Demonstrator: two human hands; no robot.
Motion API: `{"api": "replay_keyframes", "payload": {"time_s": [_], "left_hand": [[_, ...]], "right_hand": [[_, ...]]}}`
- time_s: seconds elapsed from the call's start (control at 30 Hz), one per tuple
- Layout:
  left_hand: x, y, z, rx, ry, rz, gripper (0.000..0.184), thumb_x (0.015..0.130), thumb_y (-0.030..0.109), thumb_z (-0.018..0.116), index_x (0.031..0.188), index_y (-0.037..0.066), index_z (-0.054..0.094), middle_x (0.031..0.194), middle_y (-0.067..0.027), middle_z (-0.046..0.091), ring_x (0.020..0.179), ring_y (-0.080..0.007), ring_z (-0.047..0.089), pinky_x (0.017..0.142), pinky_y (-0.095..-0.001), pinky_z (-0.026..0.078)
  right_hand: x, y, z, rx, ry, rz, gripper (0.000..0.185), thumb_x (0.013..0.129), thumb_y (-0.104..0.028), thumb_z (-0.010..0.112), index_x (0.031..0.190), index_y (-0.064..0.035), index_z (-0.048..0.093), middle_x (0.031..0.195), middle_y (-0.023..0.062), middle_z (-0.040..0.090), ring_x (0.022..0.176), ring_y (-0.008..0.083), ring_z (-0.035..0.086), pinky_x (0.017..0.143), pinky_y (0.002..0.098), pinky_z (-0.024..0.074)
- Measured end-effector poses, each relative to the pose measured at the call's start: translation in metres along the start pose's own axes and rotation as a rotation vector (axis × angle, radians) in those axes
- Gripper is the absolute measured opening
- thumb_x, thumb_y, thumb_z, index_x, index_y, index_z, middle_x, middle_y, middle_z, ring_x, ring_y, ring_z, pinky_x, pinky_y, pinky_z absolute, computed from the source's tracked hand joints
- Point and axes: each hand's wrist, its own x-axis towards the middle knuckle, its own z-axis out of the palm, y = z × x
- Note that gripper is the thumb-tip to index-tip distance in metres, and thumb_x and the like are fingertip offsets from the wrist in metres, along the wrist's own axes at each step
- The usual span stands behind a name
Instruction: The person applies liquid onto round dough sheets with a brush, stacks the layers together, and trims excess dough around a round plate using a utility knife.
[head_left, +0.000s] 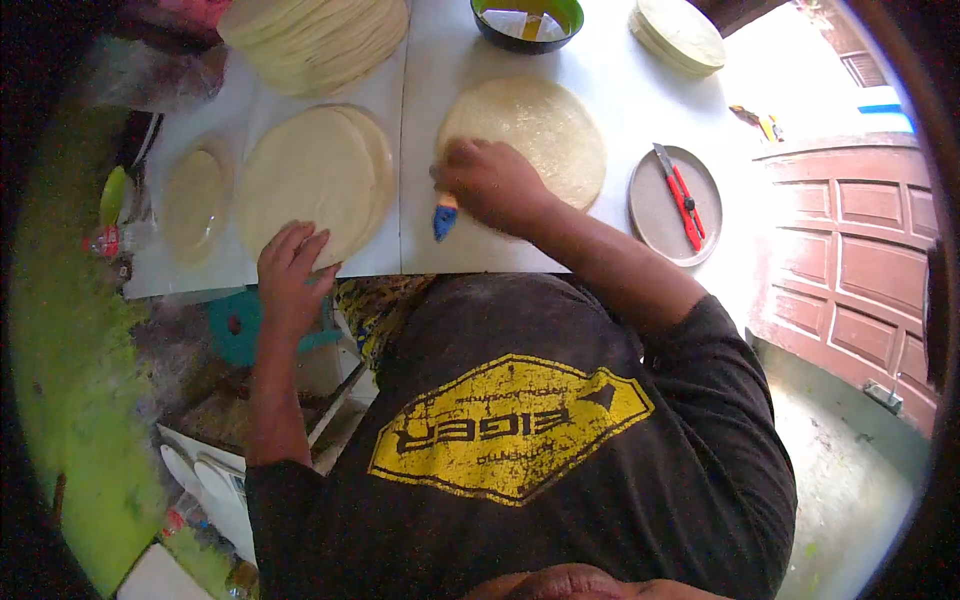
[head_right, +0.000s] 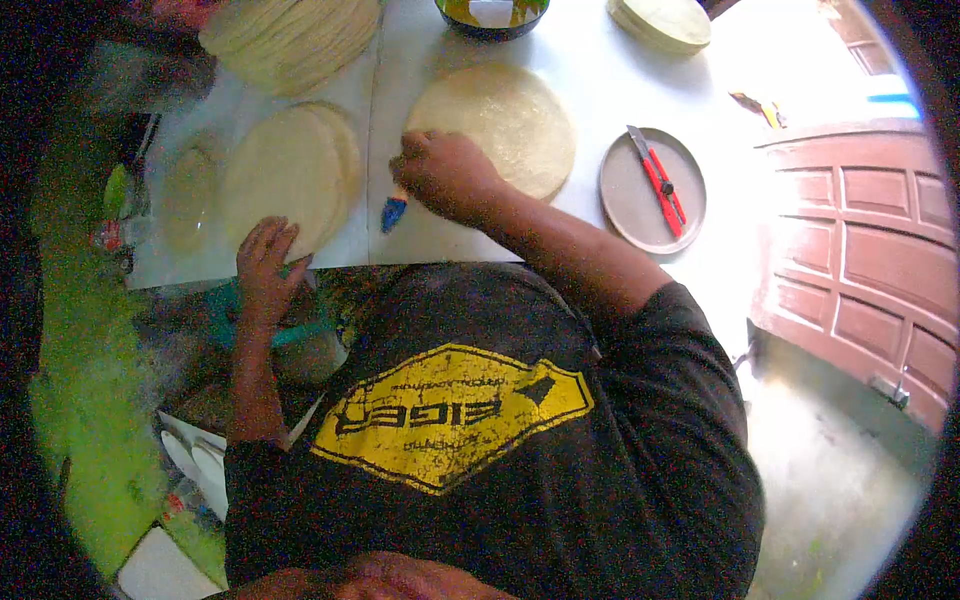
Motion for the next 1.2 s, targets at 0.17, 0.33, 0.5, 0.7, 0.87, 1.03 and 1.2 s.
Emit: {"api": "replay_keyframes", "payload": {"time_s": [0.17, 0.33, 0.5, 0.7, 0.87, 1.03, 1.2], "left_hand": [[-0.002, 0.001, -0.008, -0.020, 0.008, -0.010, 0.048, 0.070, 0.017, 0.079, 0.116, 0.010, 0.066, 0.125, -0.0082, 0.059, 0.122, -0.0302, 0.051, 0.102, -0.0439, 0.041], [-0.001, -0.001, -0.011, -0.110, 0.049, 0.034, 0.044, 0.070, 0.017, 0.080, 0.111, 0.010, 0.068, 0.121, -0.0066, 0.061, 0.121, -0.0284, 0.053, 0.101, -0.0428, 0.043], [-0.008, -0.021, -0.004, -0.083, -0.031, 0.088, 0.041, 0.075, 0.023, 0.076, 0.113, 0.012, 0.067, 0.122, -0.0056, 0.061, 0.123, -0.0282, 0.051, 0.103, -0.0442, 0.041], [0.002, -0.018, -0.017, 0.036, 0.019, 0.211, 0.035, 0.072, 0.025, 0.076, 0.103, 0.012, 0.067, 0.109, -0.0022, 0.062, 0.114, -0.0257, 0.056, 0.098, -0.0421, 0.045], [0.002, -0.023, -0.026, 0.003, -0.009, 0.233, 0.036, 0.072, 0.025, 0.076, 0.103, 0.012, 0.066, 0.107, -0.0028, 0.062, 0.114, -0.0262, 0.055, 0.098, -0.0431, 0.044], [-0.004, -0.026, -0.022, -0.024, 0.020, 0.170, 0.031, 0.072, 0.024, 0.075, 0.099, 0.010, 0.067, 0.105, -0.0050, 0.063, 0.111, -0.0265, 0.056, 0.098, -0.0434, 0.045], [-0.004, -0.030, -0.020, -0.064, 0.069, 0.179, 0.028, 0.072, 0.024, 0.075, 0.096, 0.010, 0.068, 0.105, -0.0045, 0.064, 0.109, -0.0258, 0.058, 0.098, -0.0430, 0.046]], "right_hand": [[-0.040, 0.068, -0.030, 0.126, 0.279, 0.343, 0.031, 0.077, -0.005, 0.067, 0.107, -0.0124, 0.069, 0.102, 0.0122, 0.065, 0.091, 0.0306, 0.065, 0.077, 0.0387, 0.0525], [-0.068, 0.024, -0.046, 0.102, 0.015, 0.192, 0.027, 0.078, -0.011, 0.068, 0.105, -0.0138, 0.069, 0.095, 0.0127, 0.063, 0.087, 0.0319, 0.064, 0.074, 0.0406, 0.0521], [-0.037, 0.013, -0.050, 0.190, 0.226, 0.189, 0.029, 0.075, -0.005, 0.069, 0.103, -0.0108, 0.069, 0.098, 0.0126, 0.064, 0.093, 0.0336, 0.061, 0.082, 0.0429, 0.0492], [0.025, -0.025, -0.019, 0.236, -0.058, -0.115, 0.028, 0.081, -0.019, 0.065, 0.109, -0.0140, 0.067, 0.110, 0.0106, 0.063, 0.100, 0.0353, 0.059, 0.090, 0.0457, 0.0467], [0.067, -0.058, 0.006, 0.161, -0.207, -0.271, 0.029, 0.080, -0.022, 0.066, 0.109, -0.0203, 0.067, 0.105, 0.0085, 0.062, 0.098, 0.0344, 0.061, 0.084, 0.0453, 0.0513], [0.086, -0.053, 0.018, 0.021, -0.264, -0.397, 0.024, 0.080, -0.030, 0.068, 0.102, -0.0207, 0.068, 0.103, 0.0051, 0.063, 0.095, 0.0321, 0.064, 0.079, 0.0509, 0.0535], [0.089, -0.055, 0.009, 0.055, -0.288, -0.421, 0.031, 0.072, -0.025, 0.073, 0.100, -0.0117, 0.066, 0.099, 0.0053, 0.061, 0.096, 0.0262, 0.060, 0.086, 0.0396, 0.0462]]}}
